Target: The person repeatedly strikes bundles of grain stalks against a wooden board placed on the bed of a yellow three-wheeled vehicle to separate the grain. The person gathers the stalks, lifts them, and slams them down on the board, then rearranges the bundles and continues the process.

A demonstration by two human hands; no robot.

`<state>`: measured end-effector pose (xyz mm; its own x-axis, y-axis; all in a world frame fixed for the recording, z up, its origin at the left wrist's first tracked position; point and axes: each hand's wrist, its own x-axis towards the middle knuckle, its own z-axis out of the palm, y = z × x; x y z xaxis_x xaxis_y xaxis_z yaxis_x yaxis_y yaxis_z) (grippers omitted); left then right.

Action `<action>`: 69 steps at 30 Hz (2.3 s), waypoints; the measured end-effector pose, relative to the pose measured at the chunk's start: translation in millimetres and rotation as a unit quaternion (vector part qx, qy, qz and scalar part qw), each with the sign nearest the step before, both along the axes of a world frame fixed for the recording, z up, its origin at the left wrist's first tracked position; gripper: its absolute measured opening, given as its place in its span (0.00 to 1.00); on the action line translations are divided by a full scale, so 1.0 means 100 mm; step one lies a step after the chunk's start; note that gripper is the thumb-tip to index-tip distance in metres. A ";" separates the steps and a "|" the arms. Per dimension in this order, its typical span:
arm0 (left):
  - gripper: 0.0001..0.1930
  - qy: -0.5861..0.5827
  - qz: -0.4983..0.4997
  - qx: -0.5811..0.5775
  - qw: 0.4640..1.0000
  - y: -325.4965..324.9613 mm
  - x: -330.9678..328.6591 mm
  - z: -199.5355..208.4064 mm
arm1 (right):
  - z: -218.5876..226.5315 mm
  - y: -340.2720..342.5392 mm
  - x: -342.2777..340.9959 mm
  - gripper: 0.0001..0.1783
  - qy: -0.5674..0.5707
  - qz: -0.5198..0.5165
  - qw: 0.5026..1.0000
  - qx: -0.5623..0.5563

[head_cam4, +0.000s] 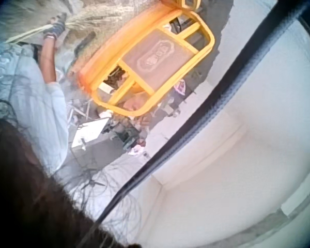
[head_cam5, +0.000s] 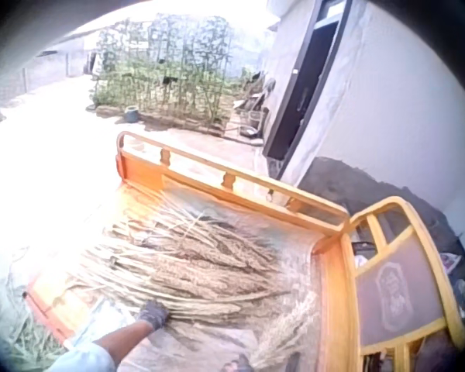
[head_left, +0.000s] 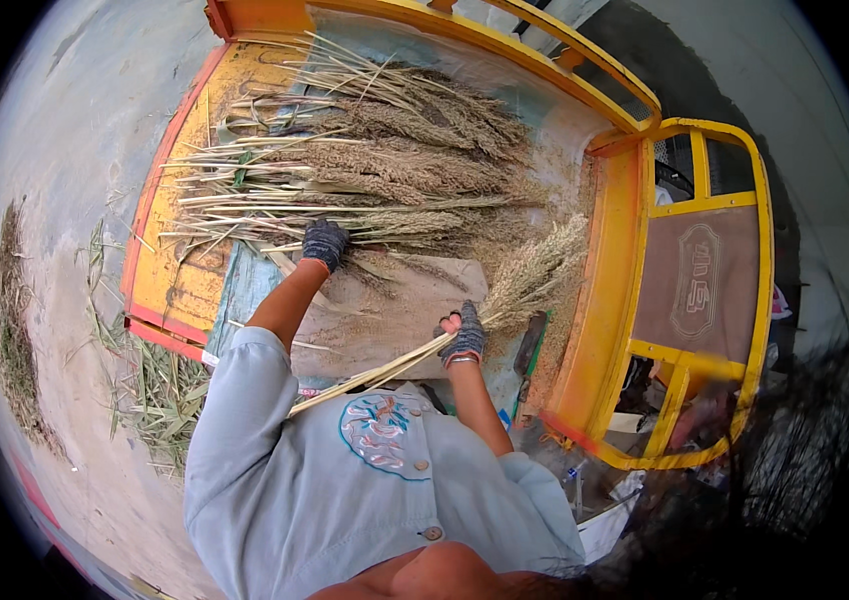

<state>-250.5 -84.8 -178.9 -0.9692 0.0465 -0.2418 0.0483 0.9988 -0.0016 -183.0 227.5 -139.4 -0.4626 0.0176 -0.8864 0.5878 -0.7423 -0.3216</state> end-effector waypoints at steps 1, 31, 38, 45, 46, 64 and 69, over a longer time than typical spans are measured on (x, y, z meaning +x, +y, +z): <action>0.11 -0.060 0.024 0.012 0.998 -0.01 -0.06 0.01 | -0.02 0.03 0.00 0.25 -0.005 -0.004 1.000 0.005; 0.12 0.084 0.257 0.383 0.883 0.60 1.78 0.67 | 0.74 3.07 -0.42 0.44 -0.093 0.432 0.599 0.667; 0.06 -0.030 0.371 0.524 0.766 1.30 2.24 0.92 | -0.38 3.33 -0.31 0.37 -0.233 0.471 0.659 0.539; 0.07 -0.126 0.367 0.485 0.784 1.53 2.13 1.08 | -1.01 3.60 -0.22 0.44 -0.308 0.499 0.651 0.482; 0.07 -0.116 0.394 0.487 0.771 1.58 2.12 1.04 | -0.91 3.55 -0.27 0.46 -0.298 0.500 0.653 0.485; 0.07 -0.170 0.422 0.433 0.778 1.61 2.30 0.52 | -0.62 3.41 2.04 0.21 -0.107 0.432 0.704 0.554; 0.07 -0.148 0.426 0.437 0.779 1.63 2.34 0.58 | -1.65 2.89 3.52 0.20 -0.111 0.498 0.711 0.485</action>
